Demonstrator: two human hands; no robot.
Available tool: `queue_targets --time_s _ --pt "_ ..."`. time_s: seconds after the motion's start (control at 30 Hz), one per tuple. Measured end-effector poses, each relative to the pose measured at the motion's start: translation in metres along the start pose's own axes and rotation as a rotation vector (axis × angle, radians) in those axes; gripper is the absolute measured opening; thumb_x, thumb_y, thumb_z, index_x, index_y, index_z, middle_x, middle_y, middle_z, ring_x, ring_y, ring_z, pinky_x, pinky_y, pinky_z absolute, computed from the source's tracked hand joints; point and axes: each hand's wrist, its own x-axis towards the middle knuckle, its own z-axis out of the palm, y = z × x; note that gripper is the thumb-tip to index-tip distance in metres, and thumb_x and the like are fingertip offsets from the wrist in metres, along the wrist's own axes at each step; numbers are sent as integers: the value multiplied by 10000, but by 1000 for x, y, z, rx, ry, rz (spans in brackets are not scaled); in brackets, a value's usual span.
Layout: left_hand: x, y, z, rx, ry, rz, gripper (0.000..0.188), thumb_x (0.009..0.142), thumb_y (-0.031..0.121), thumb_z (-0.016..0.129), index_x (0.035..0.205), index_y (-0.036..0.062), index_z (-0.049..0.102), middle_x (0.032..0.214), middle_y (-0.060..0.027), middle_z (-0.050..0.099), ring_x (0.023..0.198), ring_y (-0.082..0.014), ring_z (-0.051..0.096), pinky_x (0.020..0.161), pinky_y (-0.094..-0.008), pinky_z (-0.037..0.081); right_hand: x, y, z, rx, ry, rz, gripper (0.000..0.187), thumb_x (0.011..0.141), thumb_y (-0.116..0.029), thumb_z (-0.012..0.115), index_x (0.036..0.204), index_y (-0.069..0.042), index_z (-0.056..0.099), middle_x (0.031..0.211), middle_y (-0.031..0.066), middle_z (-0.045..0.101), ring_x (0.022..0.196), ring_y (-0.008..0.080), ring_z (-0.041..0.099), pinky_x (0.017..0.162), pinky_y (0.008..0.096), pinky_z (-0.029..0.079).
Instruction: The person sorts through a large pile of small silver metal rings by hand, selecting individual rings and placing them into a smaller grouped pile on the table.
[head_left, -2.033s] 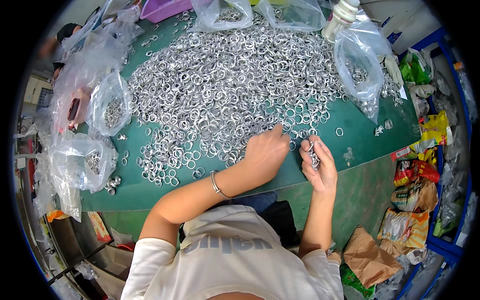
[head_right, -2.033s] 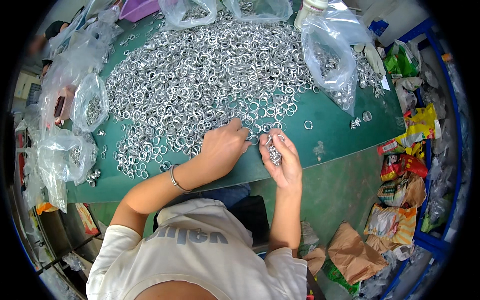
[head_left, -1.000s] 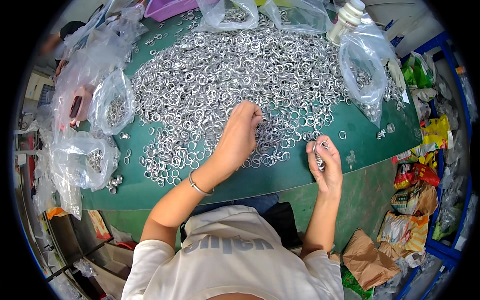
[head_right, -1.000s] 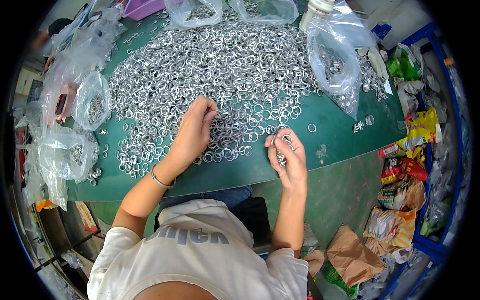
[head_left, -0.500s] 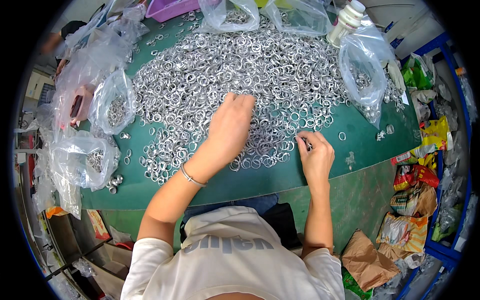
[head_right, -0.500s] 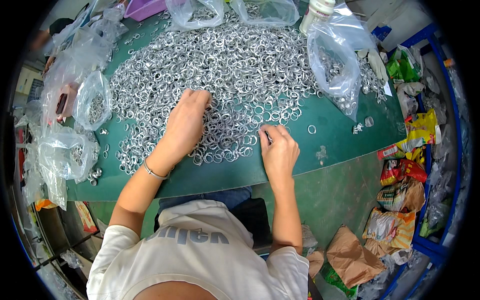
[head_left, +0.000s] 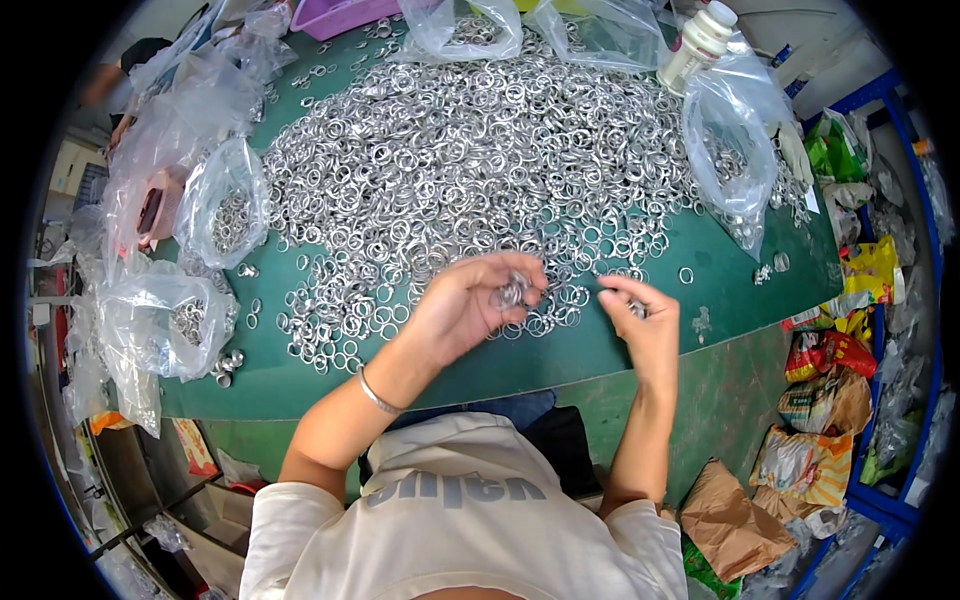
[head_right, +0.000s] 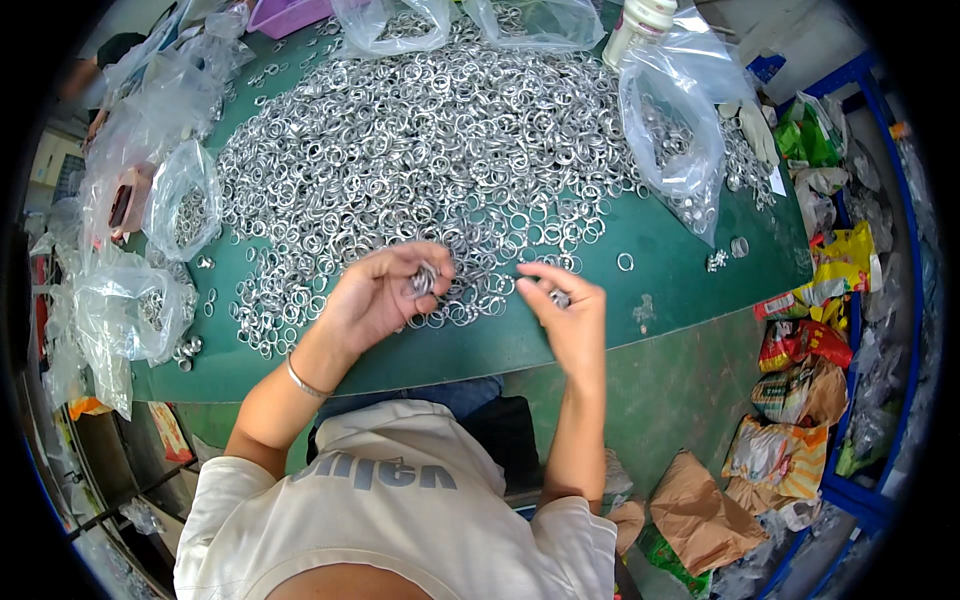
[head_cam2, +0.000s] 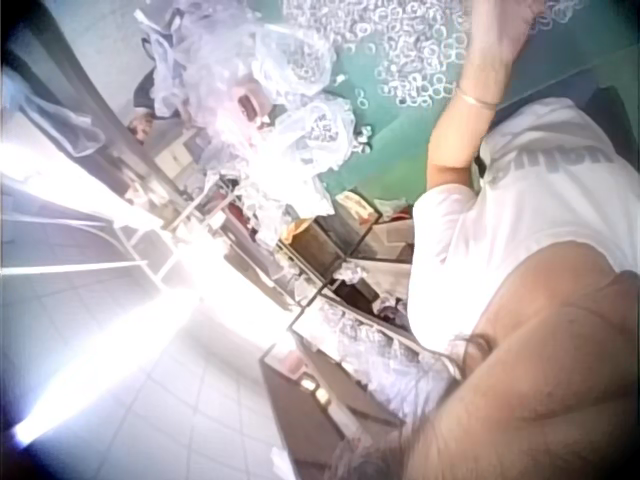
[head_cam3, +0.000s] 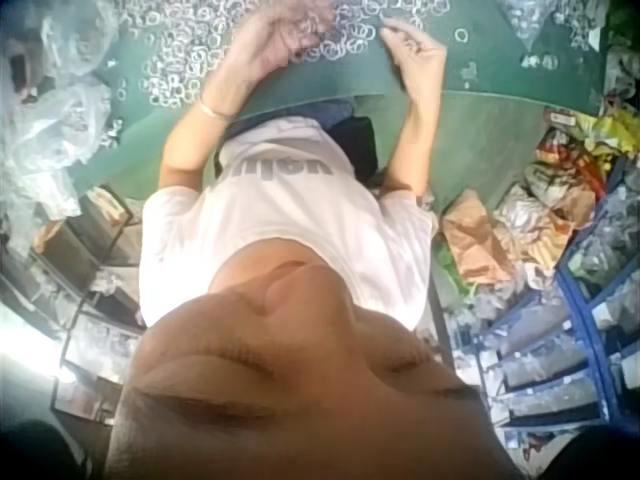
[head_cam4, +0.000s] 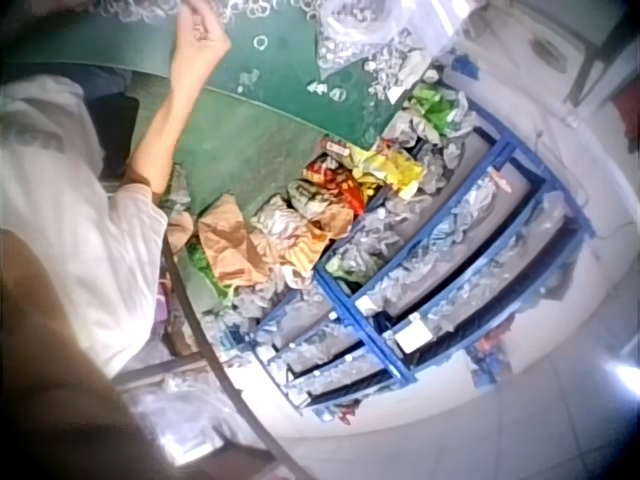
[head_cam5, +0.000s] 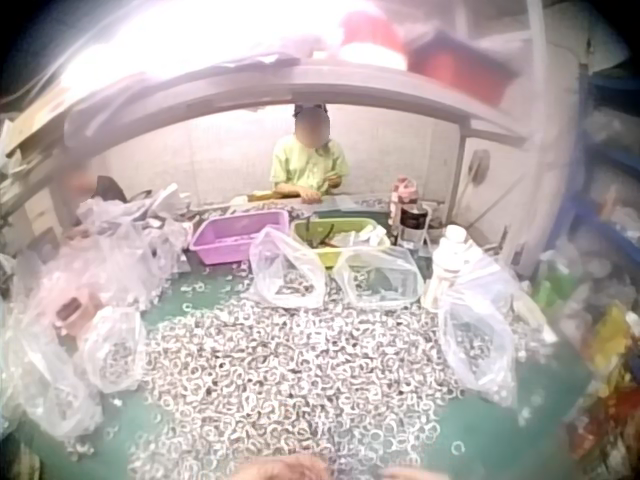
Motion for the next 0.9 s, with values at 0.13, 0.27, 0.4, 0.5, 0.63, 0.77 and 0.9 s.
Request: queue_targets --time_s 0.13,0.27,0.4,0.5,0.63,0.77,0.9 --pt "-12 -20 -6 -51 73 -202 292 944 260 424 966 11 575 703 -48 539 613 -136 470 517 -231 393 -5 -2 18 -664 92 -294 229 707 -74 723 932 -83 682 678 90 552 535 262 517 535 351 422" --pt "-25 -29 -9 -137 -26 -395 217 954 188 466 995 10 582 624 -9 482 479 -47 351 403 -154 281 -4 0 19 -633 106 -278 165 706 -48 715 863 -48 662 677 95 571 538 244 530 524 341 421" --pt "-24 -38 6 107 86 -287 211 948 161 491 1044 -5 581 616 5 486 466 -42 368 415 -153 313 -2 2 10 -246 129 -118 58 742 20 678 770 11 628 619 53 564 524 117 501 487 246 383" --pt "-12 -43 -3 778 -8 85 186 919 144 527 1022 5 596 649 -41 540 472 -116 482 423 -242 400 -4 -2 2 252 55 154 23 801 9 639 803 11 616 638 11 548 524 86 463 437 179 318" --pt "19 -41 10 1769 6 751 136 853 102 567 951 17 607 698 -119 585 588 -276 603 502 -374 479 -3 12 -11 963 -217 87 177 865 -37 527 1027 36 533 855 136 529 621 129 466 397 190 358" --pt "32 -23 34 2105 -143 539 110 792 66 585 895 32 602 766 -128 595 666 -332 624 545 -412 495 -6 1 -10 1324 -257 155 224 909 -136 499 1050 38 494 960 177 502 668 165 460 382 202 391" --pt "35 -14 33 2182 -296 480 139 747 64 590 883 40 602 848 -109 593 687 -325 625 549 -412 491 -8 24 -14 1206 -256 107 203 924 -127 510 1050 31 529 864 136 531 605 135 452 368 197 359"
